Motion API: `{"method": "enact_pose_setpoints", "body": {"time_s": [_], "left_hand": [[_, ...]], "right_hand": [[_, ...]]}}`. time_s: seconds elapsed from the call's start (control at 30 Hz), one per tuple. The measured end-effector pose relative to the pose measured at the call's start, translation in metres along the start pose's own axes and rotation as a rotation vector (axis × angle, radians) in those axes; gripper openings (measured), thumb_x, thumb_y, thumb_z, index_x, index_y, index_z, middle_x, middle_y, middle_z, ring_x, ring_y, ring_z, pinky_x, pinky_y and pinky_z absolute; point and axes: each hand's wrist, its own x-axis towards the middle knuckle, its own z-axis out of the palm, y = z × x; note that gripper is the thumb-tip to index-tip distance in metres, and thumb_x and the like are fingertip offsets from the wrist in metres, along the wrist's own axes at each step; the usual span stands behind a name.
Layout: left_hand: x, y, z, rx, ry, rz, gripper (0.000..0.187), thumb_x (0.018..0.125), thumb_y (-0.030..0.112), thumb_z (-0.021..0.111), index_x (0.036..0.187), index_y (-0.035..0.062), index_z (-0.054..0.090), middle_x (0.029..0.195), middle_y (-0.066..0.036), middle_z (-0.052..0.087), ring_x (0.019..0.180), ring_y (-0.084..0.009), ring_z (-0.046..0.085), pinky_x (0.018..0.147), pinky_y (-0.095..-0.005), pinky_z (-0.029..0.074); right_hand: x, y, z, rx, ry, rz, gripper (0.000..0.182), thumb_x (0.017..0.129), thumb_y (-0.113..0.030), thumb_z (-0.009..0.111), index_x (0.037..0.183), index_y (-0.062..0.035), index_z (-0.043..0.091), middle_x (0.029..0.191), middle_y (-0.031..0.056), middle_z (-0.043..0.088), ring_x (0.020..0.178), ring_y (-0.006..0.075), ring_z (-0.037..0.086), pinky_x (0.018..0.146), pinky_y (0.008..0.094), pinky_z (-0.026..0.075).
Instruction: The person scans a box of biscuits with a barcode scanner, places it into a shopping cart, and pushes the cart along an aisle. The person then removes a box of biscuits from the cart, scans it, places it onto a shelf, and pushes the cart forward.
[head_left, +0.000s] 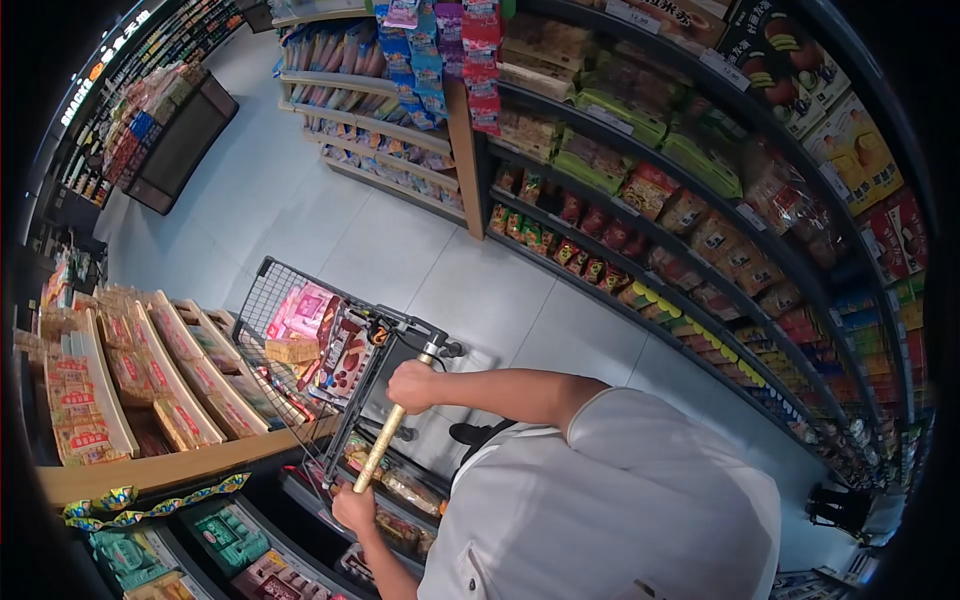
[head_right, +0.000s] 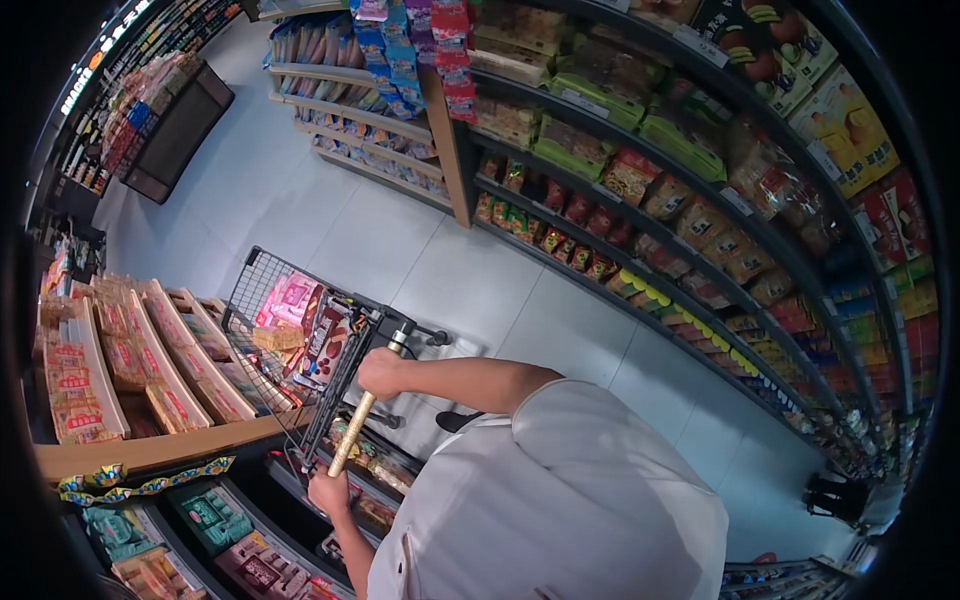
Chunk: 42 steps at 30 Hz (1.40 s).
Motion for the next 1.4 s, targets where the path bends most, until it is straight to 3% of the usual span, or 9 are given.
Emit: {"method": "enact_pose_setpoints", "body": {"time_s": [0.9,1.4], "left_hand": [[-0.029,0.04,0.008,-0.013,-0.043,-0.05,0.031,0.069,0.036,0.081,0.082,0.0073,0.077,0.076,-0.021,0.072,0.075,-0.0418,0.071,0.07,-0.0517,0.056],[-0.044,0.034,0.007,0.0,0.024,-0.015,0.03,0.071,0.037,0.083,0.081,0.0096,0.077,0.076,-0.02,0.072,0.074,-0.0408,0.072,0.068,-0.0516,0.056]], "right_hand": [[-0.033,0.03,-0.006,0.002,-0.023,-0.075,0.014,0.068,-0.022,0.077,0.078,-0.0123,0.076,0.076,0.0086,0.075,0.076,0.0319,0.076,0.064,0.0456,0.06],[-0.045,0.012,-0.005,-0.061,-0.055,0.018,0.019,0.067,-0.025,0.078,0.082,-0.0135,0.081,0.082,0.0092,0.077,0.082,0.0321,0.076,0.07,0.0463,0.062]]}}
